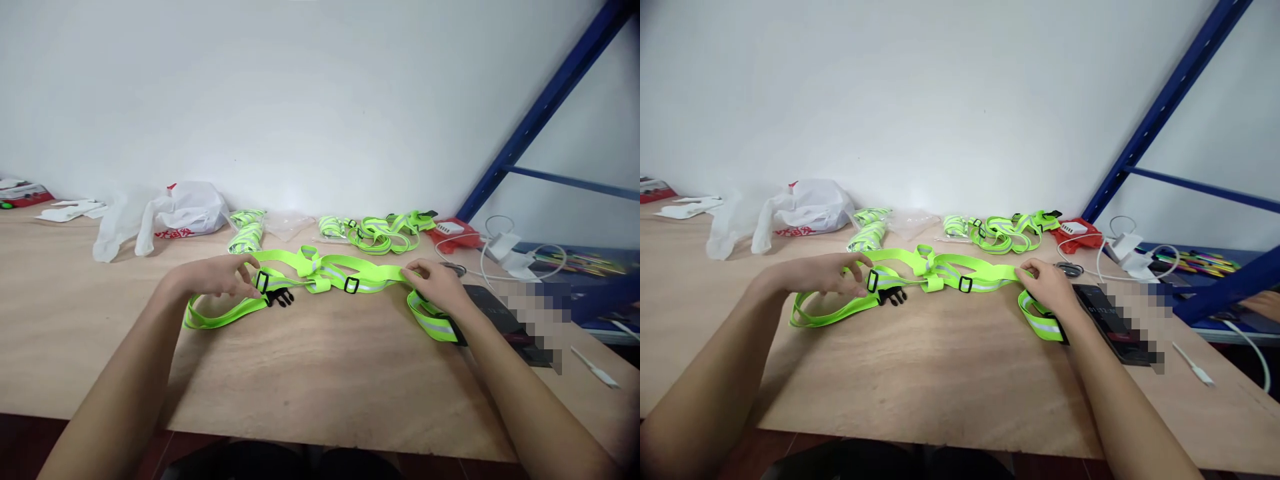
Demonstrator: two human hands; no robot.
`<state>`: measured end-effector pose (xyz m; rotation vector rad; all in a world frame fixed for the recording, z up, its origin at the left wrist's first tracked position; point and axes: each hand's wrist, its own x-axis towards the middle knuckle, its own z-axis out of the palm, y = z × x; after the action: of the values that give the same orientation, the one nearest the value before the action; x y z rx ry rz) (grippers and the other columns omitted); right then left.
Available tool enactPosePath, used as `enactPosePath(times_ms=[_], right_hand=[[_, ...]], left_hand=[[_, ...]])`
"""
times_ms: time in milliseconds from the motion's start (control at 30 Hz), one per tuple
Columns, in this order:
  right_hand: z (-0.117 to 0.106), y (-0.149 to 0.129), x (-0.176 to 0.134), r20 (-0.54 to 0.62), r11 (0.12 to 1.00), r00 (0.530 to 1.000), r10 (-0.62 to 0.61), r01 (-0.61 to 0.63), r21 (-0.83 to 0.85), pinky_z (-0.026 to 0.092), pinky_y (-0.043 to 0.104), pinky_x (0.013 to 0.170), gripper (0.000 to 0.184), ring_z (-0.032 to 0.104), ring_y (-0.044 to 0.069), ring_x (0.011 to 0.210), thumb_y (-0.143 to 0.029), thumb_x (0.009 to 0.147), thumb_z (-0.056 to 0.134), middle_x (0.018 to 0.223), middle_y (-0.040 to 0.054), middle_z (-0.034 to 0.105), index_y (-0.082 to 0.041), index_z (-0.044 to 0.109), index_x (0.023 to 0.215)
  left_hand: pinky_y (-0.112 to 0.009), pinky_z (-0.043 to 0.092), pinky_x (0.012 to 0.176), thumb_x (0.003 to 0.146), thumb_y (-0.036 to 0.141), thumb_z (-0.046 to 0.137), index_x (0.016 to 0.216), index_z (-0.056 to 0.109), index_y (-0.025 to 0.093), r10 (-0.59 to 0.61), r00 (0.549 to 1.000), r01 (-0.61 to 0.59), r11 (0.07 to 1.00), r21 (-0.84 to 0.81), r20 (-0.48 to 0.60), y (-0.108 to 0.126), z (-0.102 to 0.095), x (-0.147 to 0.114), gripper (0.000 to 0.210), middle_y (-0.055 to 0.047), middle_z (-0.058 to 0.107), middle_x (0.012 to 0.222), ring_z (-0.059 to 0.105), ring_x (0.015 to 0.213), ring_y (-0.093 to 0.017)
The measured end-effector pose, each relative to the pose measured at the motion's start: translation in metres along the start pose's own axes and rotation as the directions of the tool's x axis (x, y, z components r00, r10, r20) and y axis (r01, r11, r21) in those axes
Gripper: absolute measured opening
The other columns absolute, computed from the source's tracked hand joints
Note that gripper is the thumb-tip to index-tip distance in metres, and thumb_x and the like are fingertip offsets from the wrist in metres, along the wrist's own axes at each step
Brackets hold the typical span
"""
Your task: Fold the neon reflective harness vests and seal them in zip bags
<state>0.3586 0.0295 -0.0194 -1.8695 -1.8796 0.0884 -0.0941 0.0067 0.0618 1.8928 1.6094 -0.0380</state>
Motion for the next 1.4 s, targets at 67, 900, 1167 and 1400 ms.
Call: enactPosePath(times_ms=[67, 900, 1167, 1400], right_hand=[[0.004, 0.000, 0.000, 0.029, 0.999, 0.999, -0.029, 0.028, 0.015, 0.047, 0.034, 0.072, 0.027, 0.068, 0.025, 0.082, -0.046, 0.081, 0.054, 0.089, 0.0042, 0.076, -0.023, 0.069, 0.084], [0.017, -0.002, -0.007, 0.076, 0.991, 0.988, -0.132, 0.132, -0.004, 0.048, 0.042, 0.098, 0.038, 0.065, 0.031, 0.113, -0.038, 0.087, 0.060, 0.124, 0.0123, 0.070, -0.018, 0.065, 0.119], [0.017, -0.004, -0.008, 0.084, 0.991, 0.987, -0.134, 0.136, -0.011, 0.050, 0.040, 0.096, 0.035, 0.066, 0.030, 0.110, -0.039, 0.088, 0.060, 0.122, 0.0111, 0.070, -0.021, 0.065, 0.116], [0.020, 0.004, -0.005, 0.114, 0.989, 0.985, -0.133, 0.139, -0.044, 0.048, 0.039, 0.098, 0.035, 0.063, 0.029, 0.115, -0.021, 0.085, 0.056, 0.127, 0.0102, 0.067, -0.021, 0.065, 0.118]], left_hand=[[-0.038, 0.054, 0.083, 0.059, 0.067, 0.071, 0.125, 0.059, 0.022, 0.035, 0.998, -0.027, 0.991, 0.133, -0.057, 0.001, 0.010, 0.014, 0.081, -0.010, 0.071, 0.117, 0.068, 0.102, -0.032], [-0.034, 0.047, 0.086, 0.094, 0.047, 0.054, 0.111, 0.071, 0.022, 0.584, 0.803, -0.512, 0.779, 0.361, -0.120, 0.063, 0.076, 0.015, 0.035, -0.009, 0.069, 0.112, 0.063, 0.105, -0.027], [-0.044, 0.049, 0.093, 0.087, 0.016, 0.045, 0.111, 0.058, 0.020, 0.571, 0.803, -0.436, 0.758, 0.486, -0.171, 0.057, 0.112, 0.011, 0.028, -0.011, 0.064, 0.110, 0.062, 0.103, -0.028], [-0.050, 0.037, 0.115, 0.085, 0.014, 0.041, 0.133, 0.046, 0.022, 0.535, 0.811, -0.414, 0.811, 0.414, -0.237, 0.003, 0.106, -0.030, 0.050, -0.011, 0.063, 0.133, 0.057, 0.126, -0.028]])
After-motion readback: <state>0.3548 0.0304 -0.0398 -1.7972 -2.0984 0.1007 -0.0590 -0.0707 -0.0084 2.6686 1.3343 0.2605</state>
